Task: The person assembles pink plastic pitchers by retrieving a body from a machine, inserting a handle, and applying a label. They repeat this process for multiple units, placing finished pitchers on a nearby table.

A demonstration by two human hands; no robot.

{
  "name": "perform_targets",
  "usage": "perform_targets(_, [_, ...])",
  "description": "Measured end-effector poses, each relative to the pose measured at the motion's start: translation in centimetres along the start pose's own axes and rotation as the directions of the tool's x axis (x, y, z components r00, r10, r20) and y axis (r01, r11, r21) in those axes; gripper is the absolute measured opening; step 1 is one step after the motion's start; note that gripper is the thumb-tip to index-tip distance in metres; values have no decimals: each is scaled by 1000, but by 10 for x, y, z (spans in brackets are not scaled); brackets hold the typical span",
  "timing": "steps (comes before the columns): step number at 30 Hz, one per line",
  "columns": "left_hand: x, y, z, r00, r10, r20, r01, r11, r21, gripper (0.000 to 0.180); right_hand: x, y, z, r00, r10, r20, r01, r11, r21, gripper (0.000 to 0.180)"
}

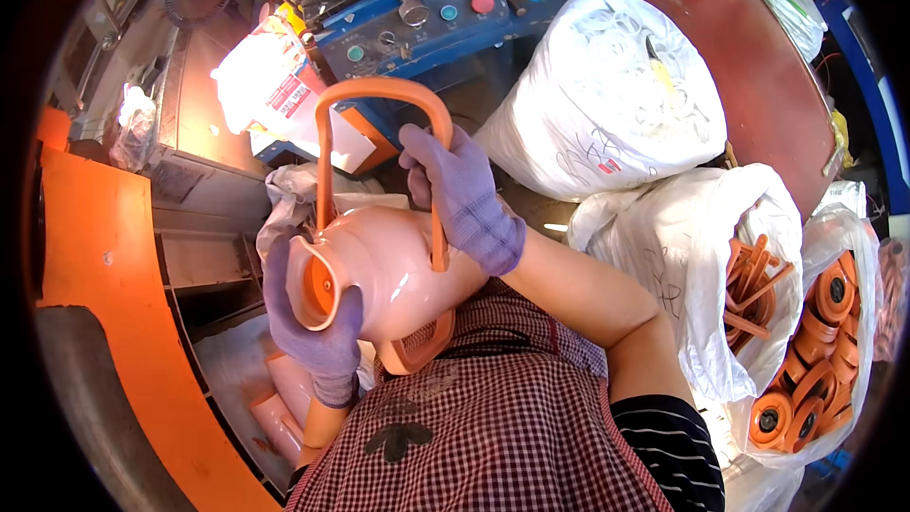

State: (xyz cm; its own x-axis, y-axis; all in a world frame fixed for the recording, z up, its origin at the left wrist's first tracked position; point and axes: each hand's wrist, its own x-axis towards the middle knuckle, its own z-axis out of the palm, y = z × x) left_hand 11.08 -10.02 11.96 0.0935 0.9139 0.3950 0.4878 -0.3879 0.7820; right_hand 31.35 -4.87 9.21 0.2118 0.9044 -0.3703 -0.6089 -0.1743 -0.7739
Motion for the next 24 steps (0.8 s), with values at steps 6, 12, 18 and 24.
perform_targets(6, [7,19,8,950,216,226,-228,973,32,96,13,-5,-17,985,63,158,-59,998,-33,23])
perform_targets(12, [40,4,37,961,-197,192,265,856,-445,71,6,-14,-93,836,70,544,-331,855,399,15])
perform_targets(18, [34,-52,64,629,-151,762,763,309,-568,50,-13,-10,-108,951,175,256,-263,892,367,9])
perform_targets(24, [24,-39,70,761,-69,645,584,506,-634,38,-17,-14,-98,967,188,172,-227,943,243,11])
